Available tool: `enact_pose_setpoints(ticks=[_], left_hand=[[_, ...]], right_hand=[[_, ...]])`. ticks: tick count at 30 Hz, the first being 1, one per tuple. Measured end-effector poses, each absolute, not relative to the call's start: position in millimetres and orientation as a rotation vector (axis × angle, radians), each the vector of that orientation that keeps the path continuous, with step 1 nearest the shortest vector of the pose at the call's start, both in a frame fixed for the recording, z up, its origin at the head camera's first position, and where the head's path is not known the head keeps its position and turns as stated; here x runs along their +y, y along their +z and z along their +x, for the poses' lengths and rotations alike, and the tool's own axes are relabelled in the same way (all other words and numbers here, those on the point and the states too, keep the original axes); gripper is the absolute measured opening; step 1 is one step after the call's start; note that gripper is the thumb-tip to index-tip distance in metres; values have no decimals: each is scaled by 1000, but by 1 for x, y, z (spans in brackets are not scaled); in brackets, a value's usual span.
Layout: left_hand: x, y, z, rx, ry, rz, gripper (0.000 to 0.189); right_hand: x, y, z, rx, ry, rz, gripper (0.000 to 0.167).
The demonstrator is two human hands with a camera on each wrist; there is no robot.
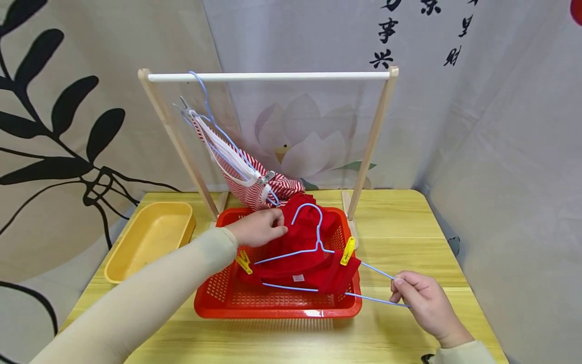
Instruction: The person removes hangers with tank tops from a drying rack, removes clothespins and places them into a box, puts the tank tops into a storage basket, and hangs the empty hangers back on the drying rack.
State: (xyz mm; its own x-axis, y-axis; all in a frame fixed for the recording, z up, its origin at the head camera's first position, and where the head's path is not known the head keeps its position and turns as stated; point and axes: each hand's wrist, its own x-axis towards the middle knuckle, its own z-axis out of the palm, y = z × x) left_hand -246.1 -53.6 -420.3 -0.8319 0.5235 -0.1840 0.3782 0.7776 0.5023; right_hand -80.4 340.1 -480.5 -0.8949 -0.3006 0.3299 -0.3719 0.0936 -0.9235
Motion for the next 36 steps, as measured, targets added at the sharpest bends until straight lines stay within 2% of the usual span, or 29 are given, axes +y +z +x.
enact_pose_setpoints(ticks=[5, 10, 14, 25, 36], left_hand=[[-49, -426, -248, 2755, 571, 599, 35], [-42, -426, -254, 2735, 535, 584, 80], [-36, -423, -261, 2639, 507, 628, 92], [-24, -425, -270, 2632, 428, 689, 69], [-25, -423, -268, 2778, 624, 632, 20]], right_hand=[[338, -483, -80, -2281, 1945, 689, 41], [338, -483, -80, -2303, 1924, 660, 40], [339, -483, -80, -2298, 1936, 670, 41], [340, -481, -79, -2370, 1848, 598, 39], [339, -484, -81, -2343, 1896, 613, 39]])
